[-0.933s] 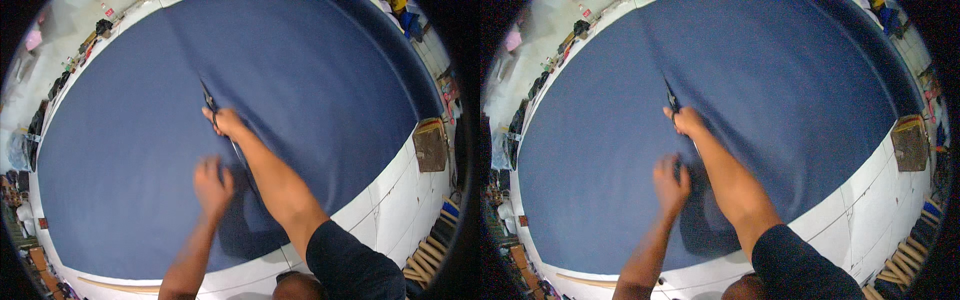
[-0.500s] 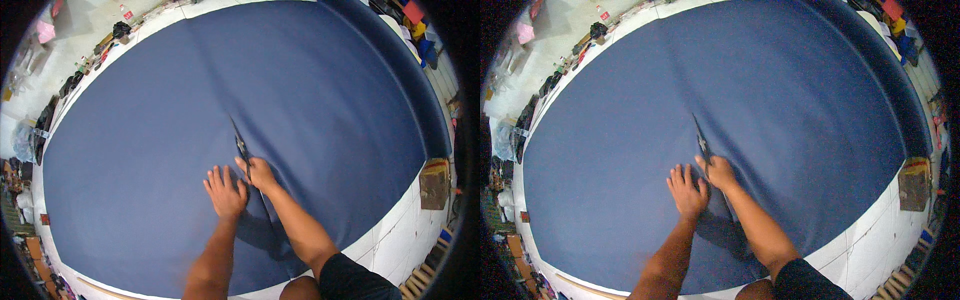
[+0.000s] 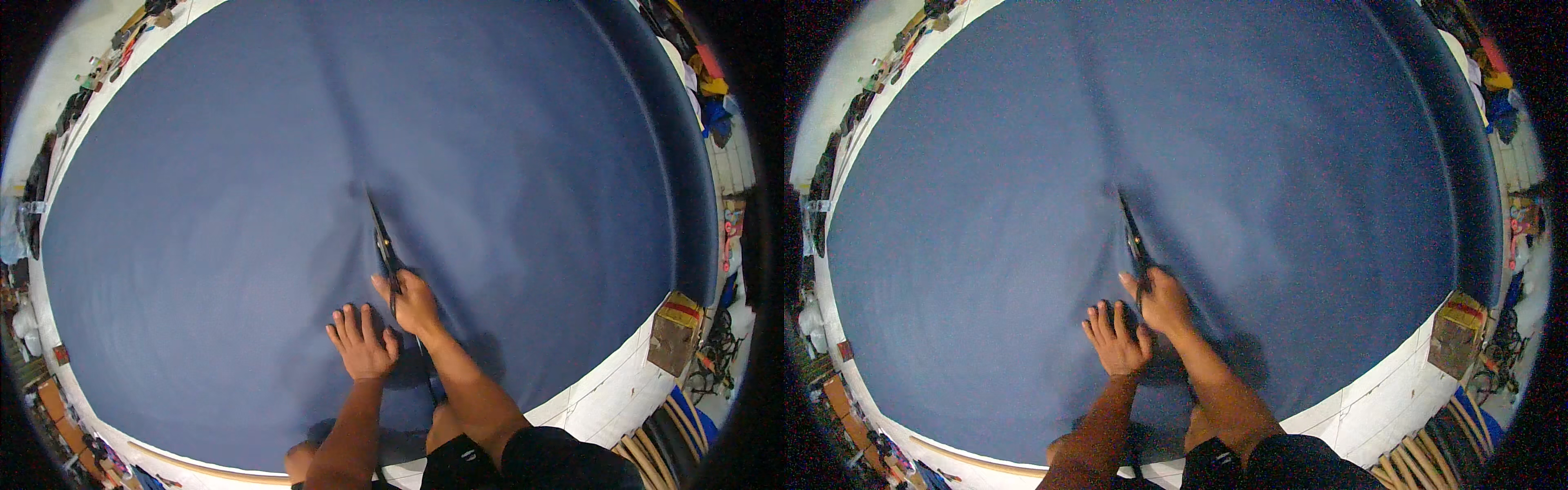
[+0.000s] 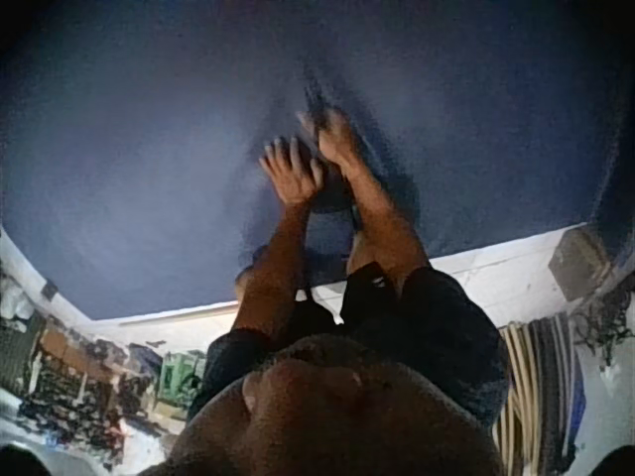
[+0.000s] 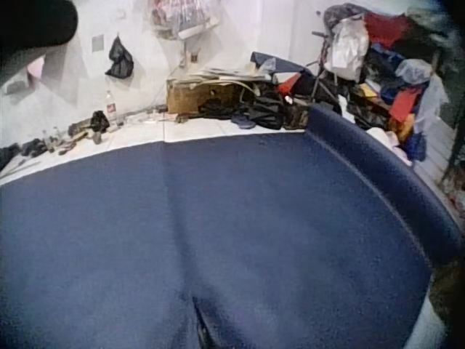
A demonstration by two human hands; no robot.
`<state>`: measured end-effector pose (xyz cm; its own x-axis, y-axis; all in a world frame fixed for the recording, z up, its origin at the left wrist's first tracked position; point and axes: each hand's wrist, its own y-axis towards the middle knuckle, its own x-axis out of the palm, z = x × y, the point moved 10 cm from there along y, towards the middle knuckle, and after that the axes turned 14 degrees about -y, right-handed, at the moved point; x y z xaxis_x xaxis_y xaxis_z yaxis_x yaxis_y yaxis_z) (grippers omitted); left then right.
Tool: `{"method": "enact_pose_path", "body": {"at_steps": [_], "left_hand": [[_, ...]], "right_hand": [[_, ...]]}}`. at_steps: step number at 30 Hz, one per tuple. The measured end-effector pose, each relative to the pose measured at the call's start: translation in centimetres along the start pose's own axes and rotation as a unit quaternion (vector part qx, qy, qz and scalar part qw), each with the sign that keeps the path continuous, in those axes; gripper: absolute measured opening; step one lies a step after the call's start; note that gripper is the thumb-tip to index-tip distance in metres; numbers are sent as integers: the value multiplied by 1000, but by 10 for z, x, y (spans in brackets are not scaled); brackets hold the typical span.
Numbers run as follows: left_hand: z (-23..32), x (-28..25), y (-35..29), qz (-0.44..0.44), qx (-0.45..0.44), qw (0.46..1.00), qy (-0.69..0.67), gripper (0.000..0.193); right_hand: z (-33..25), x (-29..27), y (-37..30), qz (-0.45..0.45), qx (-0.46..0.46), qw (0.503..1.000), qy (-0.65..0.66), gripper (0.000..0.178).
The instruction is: The person uses shears to cut through a large piece of blue fabric, rolls a portion of the cut fabric onto a wooden rod, and places a weighted object on the corner of the material.
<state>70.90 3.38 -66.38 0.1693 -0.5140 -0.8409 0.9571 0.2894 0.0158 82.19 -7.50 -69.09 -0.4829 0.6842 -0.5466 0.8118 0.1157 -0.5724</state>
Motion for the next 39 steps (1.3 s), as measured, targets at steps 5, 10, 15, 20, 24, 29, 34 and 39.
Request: {"method": "enact_pose_path", "body": {"at_steps": [5,10,15,20,24,29,34,39], "left_hand": [[-2,7,2,-27,-5,1000,-7,62],[-5,6,3,-22,-4,1000,3,59],[-12,8,-3,-30,-15,999,17,58],[-6,12,-4,-38,14,999,0,65],[-3,8,4,-25,9,999,27,56],[-27,-40,114,85,-49,995,-37,43],[-55,-60,402,127,-8,991,52,51],[-62,-29,442,115,-46,989,85,64]], "right_hand": [[-52,-21,86,22,-13,999,33,58],[-63,-27,127,73,-61,995,15,55],[-97,-29,140,32,-91,993,66,58],[-144,-45,227,21,-83,994,70,61],[-153,-46,235,68,-91,993,42,61],[-151,-47,232,39,-63,997,9,59],[-153,-43,236,56,-55,996,31,57],[-158,-57,227,82,-58,994,43,56]]}}
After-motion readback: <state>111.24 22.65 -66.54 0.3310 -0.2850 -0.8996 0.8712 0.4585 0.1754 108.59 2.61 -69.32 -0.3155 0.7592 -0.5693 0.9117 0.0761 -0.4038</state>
